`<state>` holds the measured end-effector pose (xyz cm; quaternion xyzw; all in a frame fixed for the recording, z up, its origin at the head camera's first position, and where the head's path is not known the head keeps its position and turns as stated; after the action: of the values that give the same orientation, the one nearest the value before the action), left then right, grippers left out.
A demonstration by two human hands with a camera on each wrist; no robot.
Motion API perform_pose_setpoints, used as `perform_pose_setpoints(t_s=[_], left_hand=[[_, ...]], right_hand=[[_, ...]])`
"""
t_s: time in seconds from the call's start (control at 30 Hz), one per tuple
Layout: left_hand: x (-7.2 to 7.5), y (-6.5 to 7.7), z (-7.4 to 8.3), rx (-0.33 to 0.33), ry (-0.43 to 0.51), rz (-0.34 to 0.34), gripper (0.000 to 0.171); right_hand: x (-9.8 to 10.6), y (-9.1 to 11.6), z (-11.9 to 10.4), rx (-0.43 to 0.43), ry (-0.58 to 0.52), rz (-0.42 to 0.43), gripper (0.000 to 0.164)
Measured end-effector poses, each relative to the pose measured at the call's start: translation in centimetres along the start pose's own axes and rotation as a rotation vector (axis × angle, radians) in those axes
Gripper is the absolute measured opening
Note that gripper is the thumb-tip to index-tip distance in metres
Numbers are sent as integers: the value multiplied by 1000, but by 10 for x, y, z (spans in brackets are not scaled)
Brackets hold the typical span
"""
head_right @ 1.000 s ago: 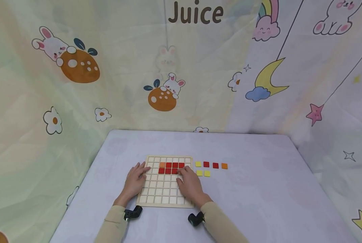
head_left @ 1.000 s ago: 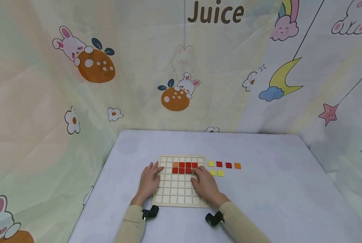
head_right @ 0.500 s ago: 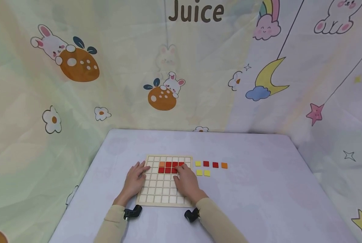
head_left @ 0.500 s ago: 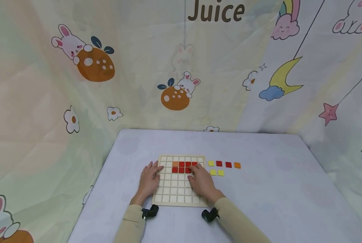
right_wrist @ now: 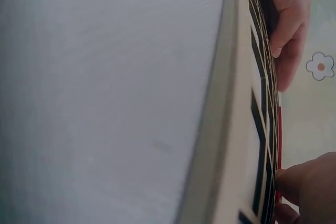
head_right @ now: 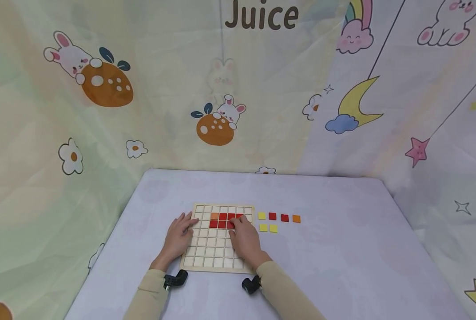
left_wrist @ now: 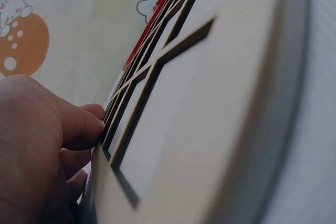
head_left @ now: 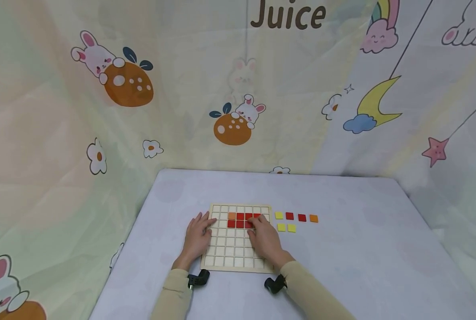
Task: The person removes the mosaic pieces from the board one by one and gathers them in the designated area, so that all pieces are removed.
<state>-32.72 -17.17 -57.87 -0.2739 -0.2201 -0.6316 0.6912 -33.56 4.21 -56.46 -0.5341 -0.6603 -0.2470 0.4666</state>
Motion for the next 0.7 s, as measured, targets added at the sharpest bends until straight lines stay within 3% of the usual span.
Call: perform_pose_setpoints(t_s=[0.27, 0.7], left_hand=[[0, 0, 0, 4, -26, 2, 36], [0, 2, 1, -10, -20, 8, 36]], right_hand=[[4, 0, -1, 26, -30, 65, 37], [4, 1, -2, 9, -45, 80, 35]])
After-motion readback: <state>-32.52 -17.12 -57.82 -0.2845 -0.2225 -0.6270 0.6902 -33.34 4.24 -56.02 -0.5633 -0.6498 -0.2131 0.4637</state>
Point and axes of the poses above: each hand's wrist, its own y-axis away from the middle knuckle, its own x-axis out of the back of the hand, z = x × y, the point moved 10 cm from there along -y, towards the middle knuckle, and after that the axes turned 5 degrees about x, right-handed, at the moved point
